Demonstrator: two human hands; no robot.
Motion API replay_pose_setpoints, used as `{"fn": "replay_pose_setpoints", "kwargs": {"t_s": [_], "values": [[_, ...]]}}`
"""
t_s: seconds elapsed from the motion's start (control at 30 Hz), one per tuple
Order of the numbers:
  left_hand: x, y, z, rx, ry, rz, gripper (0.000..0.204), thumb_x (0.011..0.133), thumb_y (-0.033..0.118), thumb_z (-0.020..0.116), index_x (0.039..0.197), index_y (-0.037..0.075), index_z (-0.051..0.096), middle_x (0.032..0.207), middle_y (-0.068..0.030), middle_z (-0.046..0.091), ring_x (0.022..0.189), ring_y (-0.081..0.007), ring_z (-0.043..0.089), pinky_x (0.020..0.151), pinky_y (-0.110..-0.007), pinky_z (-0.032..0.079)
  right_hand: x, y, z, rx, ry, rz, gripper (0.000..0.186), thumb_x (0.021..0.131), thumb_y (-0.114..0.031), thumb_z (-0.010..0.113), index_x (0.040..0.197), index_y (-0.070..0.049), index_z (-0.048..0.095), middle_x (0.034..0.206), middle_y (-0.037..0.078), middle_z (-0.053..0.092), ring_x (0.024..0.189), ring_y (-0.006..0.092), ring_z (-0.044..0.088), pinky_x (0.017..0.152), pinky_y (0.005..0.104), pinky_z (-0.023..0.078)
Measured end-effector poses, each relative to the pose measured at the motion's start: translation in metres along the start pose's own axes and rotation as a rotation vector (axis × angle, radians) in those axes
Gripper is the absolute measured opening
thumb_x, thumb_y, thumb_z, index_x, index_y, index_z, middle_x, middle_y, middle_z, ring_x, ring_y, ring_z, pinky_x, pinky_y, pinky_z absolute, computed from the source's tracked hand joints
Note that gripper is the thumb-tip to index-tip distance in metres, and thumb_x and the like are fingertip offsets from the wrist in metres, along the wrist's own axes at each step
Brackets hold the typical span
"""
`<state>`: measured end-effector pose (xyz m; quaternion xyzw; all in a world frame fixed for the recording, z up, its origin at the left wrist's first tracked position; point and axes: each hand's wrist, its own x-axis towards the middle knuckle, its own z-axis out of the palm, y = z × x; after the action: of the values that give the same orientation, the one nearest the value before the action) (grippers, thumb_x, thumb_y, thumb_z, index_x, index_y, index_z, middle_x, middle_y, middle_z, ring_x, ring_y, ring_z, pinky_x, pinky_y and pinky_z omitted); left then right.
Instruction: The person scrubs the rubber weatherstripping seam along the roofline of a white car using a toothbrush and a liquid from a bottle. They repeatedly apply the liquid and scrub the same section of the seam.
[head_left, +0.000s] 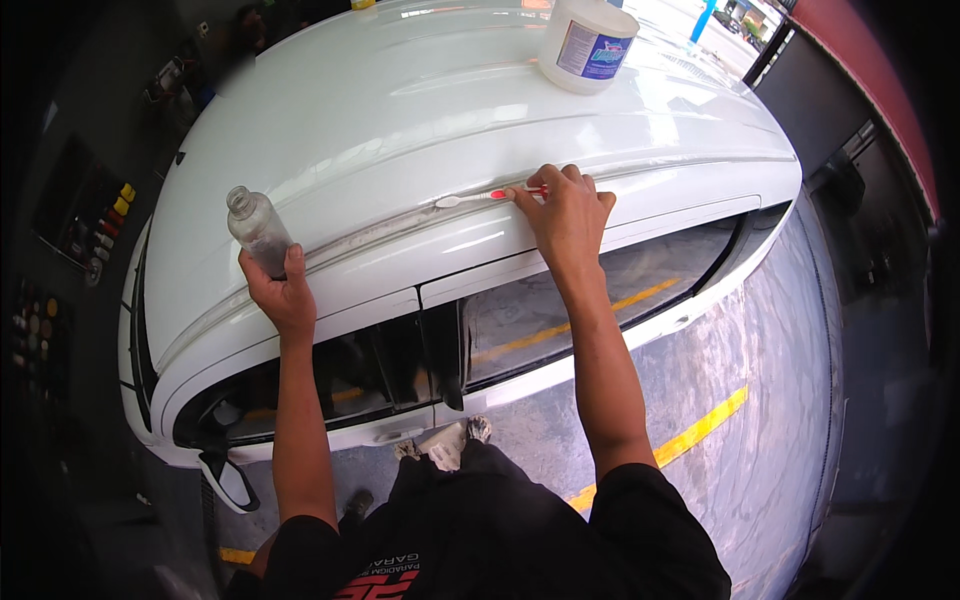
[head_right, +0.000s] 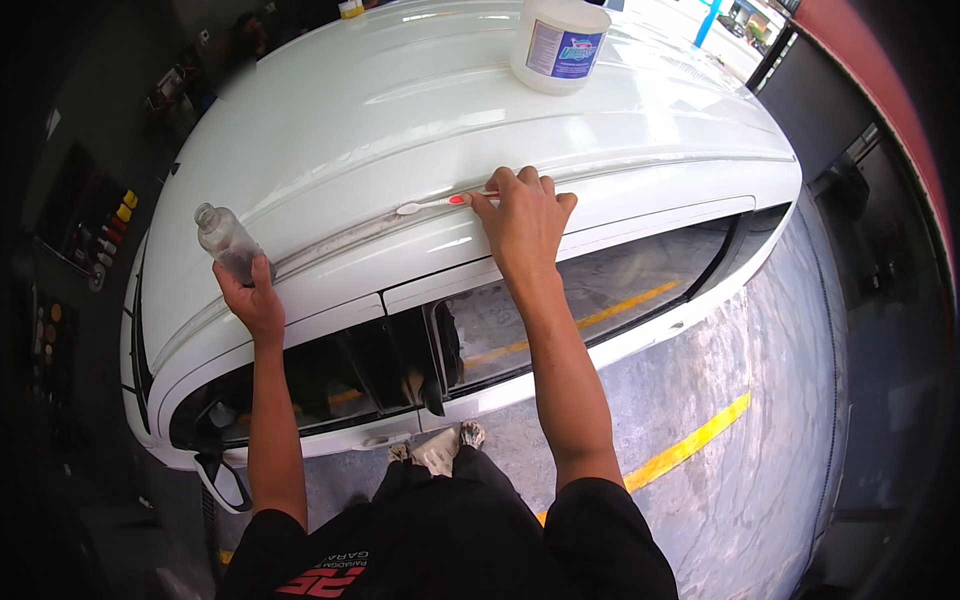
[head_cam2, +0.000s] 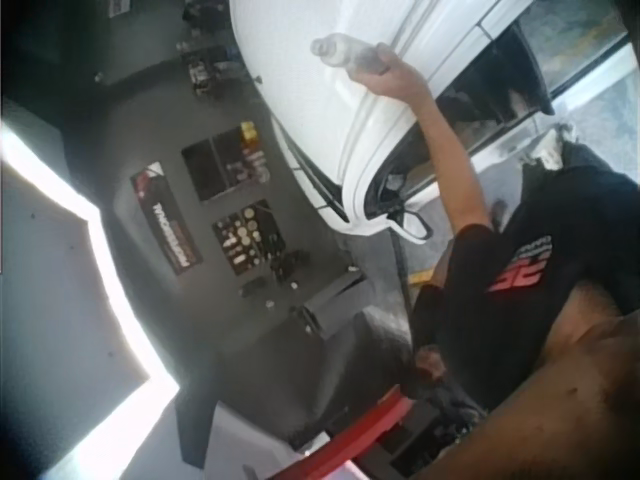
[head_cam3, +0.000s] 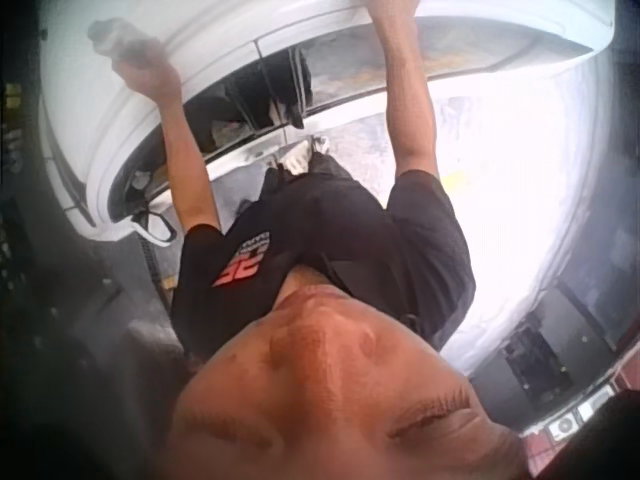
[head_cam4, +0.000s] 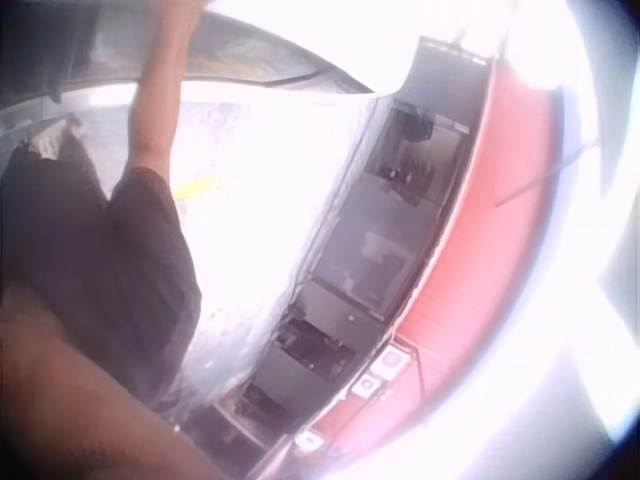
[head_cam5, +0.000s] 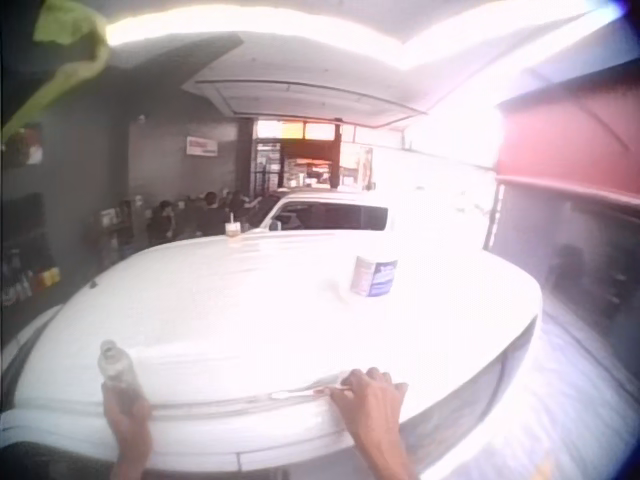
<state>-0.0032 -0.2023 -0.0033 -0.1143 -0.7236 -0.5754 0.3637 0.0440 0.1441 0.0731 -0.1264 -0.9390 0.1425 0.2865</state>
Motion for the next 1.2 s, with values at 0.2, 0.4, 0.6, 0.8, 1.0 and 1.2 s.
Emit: {"fn": "replay_pose_setpoints", "kwargs": {"t_s": [0.2, 0.4, 0.6, 0.8, 1.0, 1.2], "values": [[0.001, 0.003, 0.000, 0.053, 0.017, 0.024, 0.040, 0.103, 0.025, 0.066, 0.130, 0.000, 0.051, 0.114, -0.0083, 0.062, 0.103, -0.0166, 0.058, 0.096, -0.033, 0.047, 0.008, 0.033, -0.016, -0.031, 0.035, 0.143, 0.028, 0.085, -0.037, 0.085, 0.094, -0.011, 0.077, 0.088, 0.006, 0.071, 0.089, 0.0241, 0.064, 0.083, 0.0440, 0.034], [0.002, 0.001, -0.001, 0.007, 0.038, 0.024, 0.040, 0.104, 0.023, 0.064, 0.132, 0.000, 0.050, 0.112, -0.0077, 0.061, 0.103, -0.0153, 0.058, 0.095, -0.032, 0.047, 0.009, 0.016, -0.003, 0.020, 0.039, -0.013, 0.030, 0.085, -0.037, 0.084, 0.094, -0.010, 0.077, 0.092, 0.007, 0.072, 0.089, 0.0257, 0.064, 0.086, 0.0434, 0.036], [0.005, 0.006, -0.004, -0.026, 0.025, 0.030, 0.041, 0.103, 0.019, 0.065, 0.135, -0.001, 0.049, 0.113, -0.0072, 0.061, 0.104, -0.0149, 0.058, 0.097, -0.032, 0.046, 0.002, 0.025, -0.008, 0.008, 0.060, 0.099, 0.031, 0.085, -0.039, 0.085, 0.093, -0.010, 0.077, 0.088, 0.006, 0.071, 0.088, 0.0241, 0.065, 0.086, 0.0434, 0.036], [0.000, 0.003, -0.017, -0.074, 0.041, 0.014, 0.043, 0.103, 0.022, 0.067, 0.136, 0.001, 0.050, 0.116, -0.0069, 0.061, 0.107, -0.0157, 0.058, 0.098, -0.033, 0.046, -0.006, -0.019, 0.006, 0.019, 0.054, -0.020, 0.031, 0.084, -0.039, 0.085, 0.092, -0.011, 0.076, 0.090, 0.005, 0.071, 0.090, 0.0243, 0.065, 0.085, 0.0449, 0.036], [0.003, 0.003, -0.045, -0.129, 0.021, 0.011, 0.047, 0.101, 0.026, 0.071, 0.136, 0.001, 0.051, 0.115, -0.0069, 0.062, 0.105, -0.0158, 0.058, 0.097, -0.033, 0.047, -0.017, -0.014, 0.005, -0.019, 0.085, 0.097, 0.033, 0.086, -0.041, 0.083, 0.092, -0.009, 0.076, 0.091, 0.007, 0.072, 0.094, 0.0269, 0.067, 0.087, 0.0467, 0.038], [0.027, -0.016, -0.055, 0.031, 0.064, 0.032, 0.048, 0.100, 0.029, 0.073, 0.133, 0.001, 0.053, 0.111, -0.0087, 0.064, 0.101, -0.0169, 0.061, 0.094, -0.034, 0.049, -0.014, -0.025, 0.005, -0.051, 0.108, 0.045, 0.033, 0.085, -0.042, 0.083, 0.092, -0.010, 0.076, 0.094, 0.007, 0.072, 0.094, 0.0270, 0.066, 0.089, 0.0466, 0.038]]}}
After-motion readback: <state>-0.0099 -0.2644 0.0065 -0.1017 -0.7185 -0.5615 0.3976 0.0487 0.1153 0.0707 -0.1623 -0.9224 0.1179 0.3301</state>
